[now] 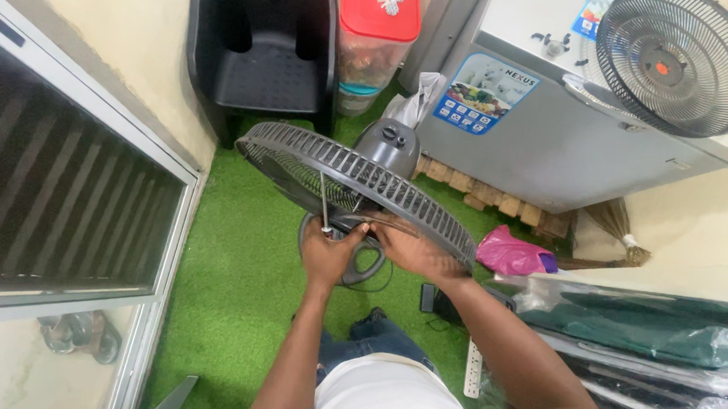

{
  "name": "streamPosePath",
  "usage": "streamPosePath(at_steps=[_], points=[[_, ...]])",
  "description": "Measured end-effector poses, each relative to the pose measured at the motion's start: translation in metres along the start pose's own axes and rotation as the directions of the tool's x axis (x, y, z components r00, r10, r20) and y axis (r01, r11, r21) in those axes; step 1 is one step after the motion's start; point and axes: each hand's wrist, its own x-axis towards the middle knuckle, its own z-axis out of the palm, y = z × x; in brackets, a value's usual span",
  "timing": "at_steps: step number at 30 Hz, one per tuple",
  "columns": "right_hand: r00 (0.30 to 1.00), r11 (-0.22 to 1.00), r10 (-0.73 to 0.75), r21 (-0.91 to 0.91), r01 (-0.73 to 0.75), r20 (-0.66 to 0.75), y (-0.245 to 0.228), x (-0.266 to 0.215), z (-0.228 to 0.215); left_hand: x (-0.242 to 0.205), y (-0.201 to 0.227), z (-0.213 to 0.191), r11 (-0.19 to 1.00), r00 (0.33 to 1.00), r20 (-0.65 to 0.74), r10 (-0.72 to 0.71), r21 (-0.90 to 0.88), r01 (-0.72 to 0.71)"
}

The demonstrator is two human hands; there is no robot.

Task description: The person uses a screwdriver to loosen and remove the front grill and fan blades from a standing fan. The person removes the front grill, then the fan blades, and places them aside on a nearby surface.

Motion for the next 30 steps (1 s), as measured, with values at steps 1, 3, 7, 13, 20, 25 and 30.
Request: streamPosePath(at_steps=[1, 3, 7, 13, 20, 25, 30], points=[[0.999, 0.998, -0.031, -0.053, 0.032, 0.012, -0.006, -0.004, -0.01, 0.001, 0.0, 0.0, 1.0, 1.0, 0.004, 0.001, -0.013, -0.001], [1.0, 0.996, -0.017, -0.088, 0.019, 0.022, -0.016, -0.005, -0.015, 0.002, -0.003, -0.001, 0.999, 1.0, 0.024, 0.001, -0.034, 0.0], [0.969, 0.949, -0.208, -0.269, 0.166, -0.133, -0.011, 0.009, -0.008, 0.008, -0.004, -0.003, 0.996, 0.999, 0.051, -0.016, -0.085, 0.021], [0.912, 0.783, -0.409, -0.503, 0.364, 0.024, 0.001, 0.015, -0.015, 0.013, 0.0, -0.007, 0.988, 0.977, 0.151, -0.149, -0.005, 0.151], [0.879, 0.598, -0.467, -0.696, 0.397, 0.1, -0.001, 0.018, -0.029, 0.015, 0.012, -0.012, 0.97, 0.953, 0.208, -0.22, -0.056, 0.236], [0.853, 0.541, -0.499, -0.713, 0.446, 0.155, 0.009, 0.032, -0.012, 0.027, 0.013, -0.017, 0.966, 0.933, 0.258, -0.251, 0.01, 0.258], [0.852, 0.519, -0.521, -0.772, 0.367, 0.054, 0.003, 0.033, -0.015, 0.029, 0.001, -0.016, 0.97, 0.954, 0.264, -0.143, -0.155, 0.189]])
